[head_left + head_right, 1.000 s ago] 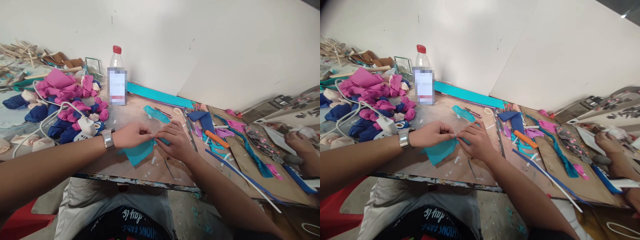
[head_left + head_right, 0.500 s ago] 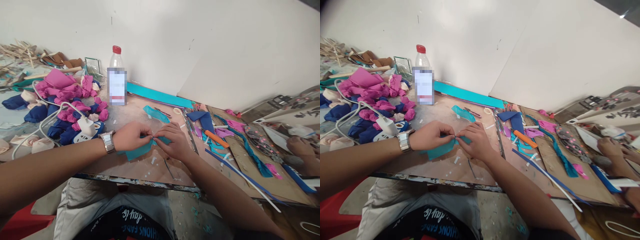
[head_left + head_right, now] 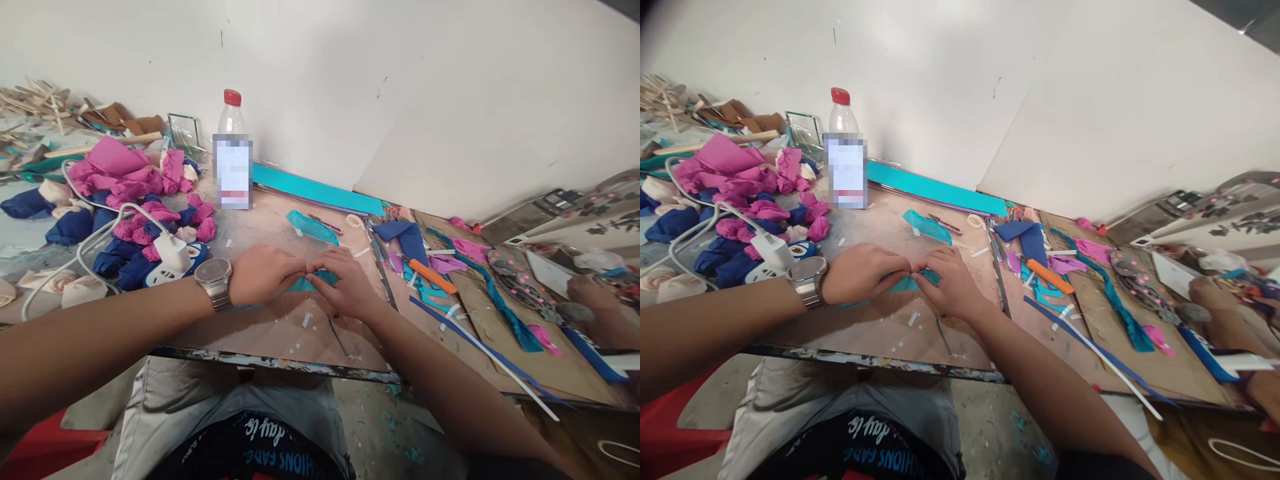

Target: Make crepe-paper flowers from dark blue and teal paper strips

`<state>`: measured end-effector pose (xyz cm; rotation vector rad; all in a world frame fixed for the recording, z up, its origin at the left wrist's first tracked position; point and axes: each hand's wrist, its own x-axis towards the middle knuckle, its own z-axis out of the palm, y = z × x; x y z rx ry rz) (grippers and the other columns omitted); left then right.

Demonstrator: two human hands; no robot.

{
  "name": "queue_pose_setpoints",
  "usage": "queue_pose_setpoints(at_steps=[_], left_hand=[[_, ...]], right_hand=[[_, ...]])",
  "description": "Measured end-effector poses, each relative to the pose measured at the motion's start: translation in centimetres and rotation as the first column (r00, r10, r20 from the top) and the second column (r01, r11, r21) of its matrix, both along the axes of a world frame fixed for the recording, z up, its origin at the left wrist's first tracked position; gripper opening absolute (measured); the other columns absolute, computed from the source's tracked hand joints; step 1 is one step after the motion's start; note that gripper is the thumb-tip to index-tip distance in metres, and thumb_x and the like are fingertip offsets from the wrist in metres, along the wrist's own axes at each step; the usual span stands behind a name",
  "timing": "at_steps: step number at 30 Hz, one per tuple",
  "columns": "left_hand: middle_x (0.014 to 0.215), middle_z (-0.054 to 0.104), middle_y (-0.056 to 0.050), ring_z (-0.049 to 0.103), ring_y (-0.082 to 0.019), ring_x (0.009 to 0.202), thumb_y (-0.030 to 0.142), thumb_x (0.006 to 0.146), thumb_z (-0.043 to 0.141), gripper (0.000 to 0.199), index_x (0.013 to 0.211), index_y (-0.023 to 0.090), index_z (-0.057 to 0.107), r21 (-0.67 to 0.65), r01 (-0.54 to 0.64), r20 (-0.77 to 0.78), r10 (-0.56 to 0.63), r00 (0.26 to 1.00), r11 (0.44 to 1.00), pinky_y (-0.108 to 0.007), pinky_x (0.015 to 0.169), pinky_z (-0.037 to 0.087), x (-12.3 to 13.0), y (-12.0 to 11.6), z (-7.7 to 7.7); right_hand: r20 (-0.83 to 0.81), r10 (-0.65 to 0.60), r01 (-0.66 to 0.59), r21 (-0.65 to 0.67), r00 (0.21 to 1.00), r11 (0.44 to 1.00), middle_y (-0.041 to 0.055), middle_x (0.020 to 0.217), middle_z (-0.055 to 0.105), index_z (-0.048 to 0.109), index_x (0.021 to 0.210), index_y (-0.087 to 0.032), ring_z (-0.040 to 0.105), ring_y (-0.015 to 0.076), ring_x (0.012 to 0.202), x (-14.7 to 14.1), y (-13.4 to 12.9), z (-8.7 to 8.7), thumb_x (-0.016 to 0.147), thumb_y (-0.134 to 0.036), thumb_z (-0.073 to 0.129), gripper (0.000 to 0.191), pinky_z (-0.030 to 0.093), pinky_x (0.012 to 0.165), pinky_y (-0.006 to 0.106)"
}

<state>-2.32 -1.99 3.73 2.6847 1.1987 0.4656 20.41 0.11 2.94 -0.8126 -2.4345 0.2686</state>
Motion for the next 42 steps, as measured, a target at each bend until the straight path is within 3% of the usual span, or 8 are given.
queue_pose_setpoints(at_steps=[8,18,24,37,42], left_hand=[[0.100,0.079,-0.007,0.071,-0.022,0.087,0.036,0.107,0.039,0.037,0.111,0.023,0.073,-0.007,0.018,0.002,-0.018,1.000,1.000,-0.030,0.068,0.040,0.06,-0.09,-0.19],[0.095,0.079,-0.007,0.070,-0.022,0.083,0.037,0.105,0.045,0.035,0.108,0.021,0.075,-0.055,-0.063,0.010,0.064,0.998,0.996,-0.029,0.067,0.041,0.17,-0.13,0.18],[0.087,0.078,-0.005,0.069,-0.021,0.077,0.036,0.102,0.050,0.030,0.105,0.023,0.077,-0.058,-0.051,0.123,0.058,0.991,0.997,-0.030,0.064,0.036,0.04,-0.19,-0.10],[0.088,0.078,-0.002,0.066,-0.018,0.076,0.032,0.094,0.057,0.024,0.097,0.019,0.077,-0.239,-0.003,0.287,0.073,0.955,0.971,-0.029,0.069,0.039,-0.07,-0.05,0.34],[0.088,0.077,-0.002,0.064,-0.017,0.074,0.032,0.096,0.054,0.025,0.097,0.020,0.076,-0.195,0.026,0.292,0.033,0.956,0.981,-0.029,0.069,0.038,-0.11,-0.04,0.26]], right_hand=[[0.038,0.036,-0.034,-0.060,0.999,0.998,0.0048,0.091,0.071,0.062,0.091,-0.022,0.061,0.0225,0.093,-0.13,-0.17,0.49,0.101,-0.031,0.055,0.016,0.041,0.089,0.040],[-0.032,0.005,-0.006,-0.007,0.999,1.000,0.0025,0.087,0.073,0.066,0.089,-0.023,0.063,0.0224,0.093,-0.01,0.03,0.18,0.097,-0.029,0.063,0.011,0.041,0.091,0.040],[-0.024,0.025,-0.026,-0.028,0.999,0.999,0.0028,0.087,0.070,0.062,0.087,-0.022,0.062,0.0222,0.090,0.04,0.01,0.31,0.097,-0.027,0.059,0.011,0.039,0.090,0.040],[-0.050,0.016,-0.016,0.004,0.999,1.000,0.0019,0.083,0.069,0.062,0.083,-0.022,0.062,0.0205,0.085,0.37,0.17,0.23,0.092,-0.025,0.061,0.010,0.038,0.090,0.040],[-0.065,0.073,-0.074,-0.013,0.995,0.997,0.0022,0.088,0.074,0.068,0.093,-0.023,0.065,0.0204,0.087,0.34,-0.01,0.59,0.096,-0.031,0.062,0.010,0.038,0.092,0.041]])
